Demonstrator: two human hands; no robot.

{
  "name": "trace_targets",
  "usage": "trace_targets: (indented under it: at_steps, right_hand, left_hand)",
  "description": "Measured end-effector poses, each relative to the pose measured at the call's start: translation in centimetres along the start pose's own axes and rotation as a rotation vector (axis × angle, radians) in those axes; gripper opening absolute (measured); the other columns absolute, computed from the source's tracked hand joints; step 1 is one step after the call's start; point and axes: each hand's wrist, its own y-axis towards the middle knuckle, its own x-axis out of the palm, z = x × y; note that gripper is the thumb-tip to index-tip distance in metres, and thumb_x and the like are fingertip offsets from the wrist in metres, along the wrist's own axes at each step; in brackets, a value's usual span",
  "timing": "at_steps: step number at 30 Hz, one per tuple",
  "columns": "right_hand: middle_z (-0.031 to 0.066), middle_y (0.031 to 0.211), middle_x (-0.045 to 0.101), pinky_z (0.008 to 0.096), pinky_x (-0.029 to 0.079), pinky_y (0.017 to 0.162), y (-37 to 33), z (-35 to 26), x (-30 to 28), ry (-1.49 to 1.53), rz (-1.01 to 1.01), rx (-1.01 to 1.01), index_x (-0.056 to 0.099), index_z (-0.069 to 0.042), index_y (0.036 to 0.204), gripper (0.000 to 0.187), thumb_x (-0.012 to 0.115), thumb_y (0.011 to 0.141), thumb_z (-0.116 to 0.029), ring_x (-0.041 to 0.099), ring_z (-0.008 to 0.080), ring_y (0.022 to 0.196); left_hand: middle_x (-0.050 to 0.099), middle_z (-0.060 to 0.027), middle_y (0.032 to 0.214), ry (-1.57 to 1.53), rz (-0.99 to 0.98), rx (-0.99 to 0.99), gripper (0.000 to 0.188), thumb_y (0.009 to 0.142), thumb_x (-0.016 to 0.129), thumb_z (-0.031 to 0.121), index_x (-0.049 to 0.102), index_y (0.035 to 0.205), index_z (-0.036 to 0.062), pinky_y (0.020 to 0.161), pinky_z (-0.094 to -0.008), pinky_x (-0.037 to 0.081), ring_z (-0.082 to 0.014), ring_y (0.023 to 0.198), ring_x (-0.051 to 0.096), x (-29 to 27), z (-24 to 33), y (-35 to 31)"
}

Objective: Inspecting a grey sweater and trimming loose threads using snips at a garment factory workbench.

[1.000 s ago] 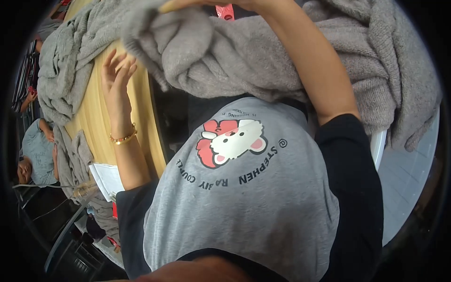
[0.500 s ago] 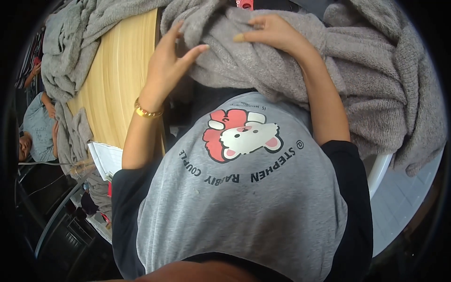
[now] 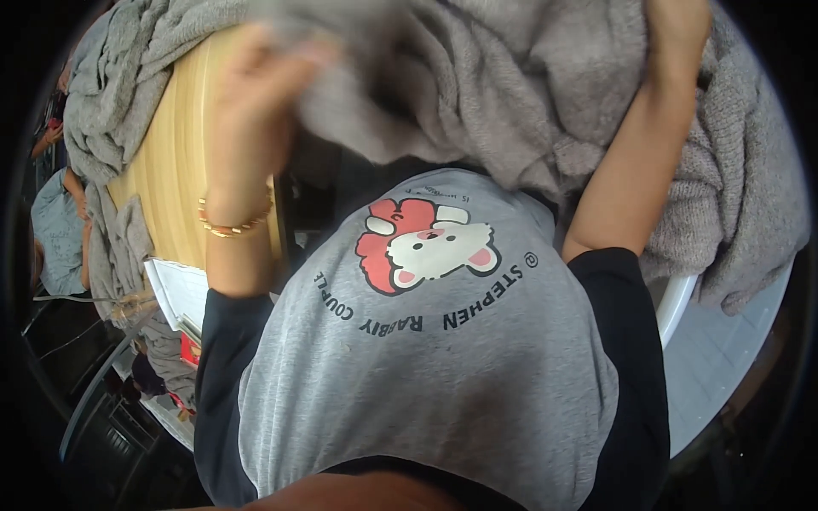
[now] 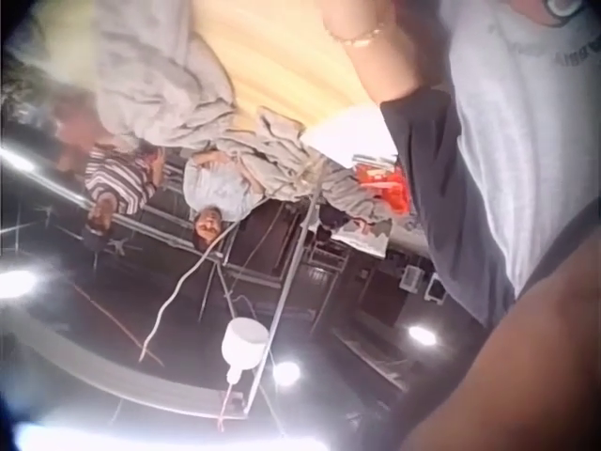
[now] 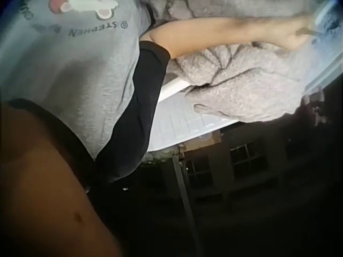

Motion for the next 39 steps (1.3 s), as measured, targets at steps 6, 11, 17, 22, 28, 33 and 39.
trace_targets:
  at_steps: [6, 11, 17, 22, 28, 33, 39]
  right_hand:
    - [0.0051, 0.099, 0.069, 0.022, 0.049, 0.078, -4.8, 0.7, 5.0, -0.313, -0.249, 0.066, 0.067, 0.003, 0.114, 0.032, 0.077, 0.091, -0.017, 0.062, 0.0094, 0.089]
    - [0.0077, 0.084, 0.069, 0.0277, 0.05, 0.068, -10.1, 5.6, 8.4, -0.991, -0.797, -0.117, 0.072, -0.005, 0.119, 0.05, 0.08, 0.082, -0.038, 0.065, 0.0131, 0.076]
    - [0.0111, 0.08, 0.069, 0.0343, 0.051, 0.067, -11.2, 11.8, 5.3, -1.022, -0.805, -0.236, 0.075, -0.005, 0.113, 0.054, 0.081, 0.078, -0.044, 0.066, 0.0215, 0.072]
    - [0.0034, 0.08, 0.07, 0.0273, 0.048, 0.065, -10.2, 10.3, 6.0, -0.715, -0.968, 0.039, 0.075, -0.001, 0.105, 0.04, 0.079, 0.084, -0.034, 0.062, 0.0118, 0.07]
    - [-0.0076, 0.079, 0.062, 0.0209, 0.04, 0.06, -9.3, 6.0, 4.3, -0.288, -0.826, 0.254, 0.074, 0.002, 0.102, 0.023, 0.076, 0.09, -0.017, 0.052, 0.0029, 0.068]
    - [0.0068, 0.097, 0.071, 0.0195, 0.048, 0.071, -7.5, 1.5, -1.5, -0.077, -0.454, 0.145, 0.071, -0.001, 0.109, 0.025, 0.076, 0.088, -0.015, 0.064, 0.0075, 0.08]
    - [0.0129, 0.087, 0.073, 0.0183, 0.053, 0.061, -6.4, -4.6, -6.5, 0.395, -0.044, -0.257, 0.069, 0.007, 0.109, 0.02, 0.066, 0.093, -0.004, 0.069, 0.0091, 0.079]
  left_hand:
    - [0.068, -0.0179, 0.101, 0.717, -0.631, 0.137, 0.021, 0.087, 0.061, 0.016, 0.064, 0.103, 0.0034, 0.081, -0.0491, 0.053, -0.0391, 0.092, 0.067, 8.8, -10.7, -1.2]
    - [0.07, -0.0213, 0.098, 0.794, -0.761, 0.078, 0.022, 0.087, 0.063, 0.019, 0.068, 0.102, 0.0046, 0.082, -0.0489, 0.054, -0.0392, 0.092, 0.068, 8.5, -12.2, -1.8]
    - [0.07, -0.025, 0.095, 0.989, 0.012, -0.283, 0.034, 0.091, 0.051, 0.029, 0.072, 0.098, 0.0033, 0.085, -0.0498, 0.054, -0.043, 0.094, 0.068, -2.1, -10.2, 3.1]
    - [0.056, -0.0272, 0.137, 0.572, 0.787, -0.534, 0.063, 0.093, 0.065, 0.029, 0.048, 0.142, -0.0072, 0.113, -0.0427, 0.04, -0.0374, 0.139, 0.045, -7.0, -21.1, 3.1]
    - [0.052, -0.018, 0.145, -0.196, 0.712, -0.595, 0.06, 0.093, 0.069, 0.032, 0.051, 0.141, 0.0021, 0.115, -0.0449, 0.032, -0.0313, 0.136, 0.045, -3.9, -19.6, 7.1]
    - [0.069, -0.0094, 0.097, -0.439, 0.684, -0.23, 0.018, 0.097, 0.046, 0.005, 0.063, 0.101, 0.0021, 0.08, -0.0348, 0.055, -0.0204, 0.086, 0.068, -4.5, -14.6, 11.3]
    - [0.073, -0.0099, 0.108, -0.308, 0.303, 0.157, 0.023, 0.096, 0.057, 0.018, 0.067, 0.113, 0.0059, 0.088, -0.0386, 0.057, -0.0218, 0.098, 0.07, -8.8, 2.1, 11.6]
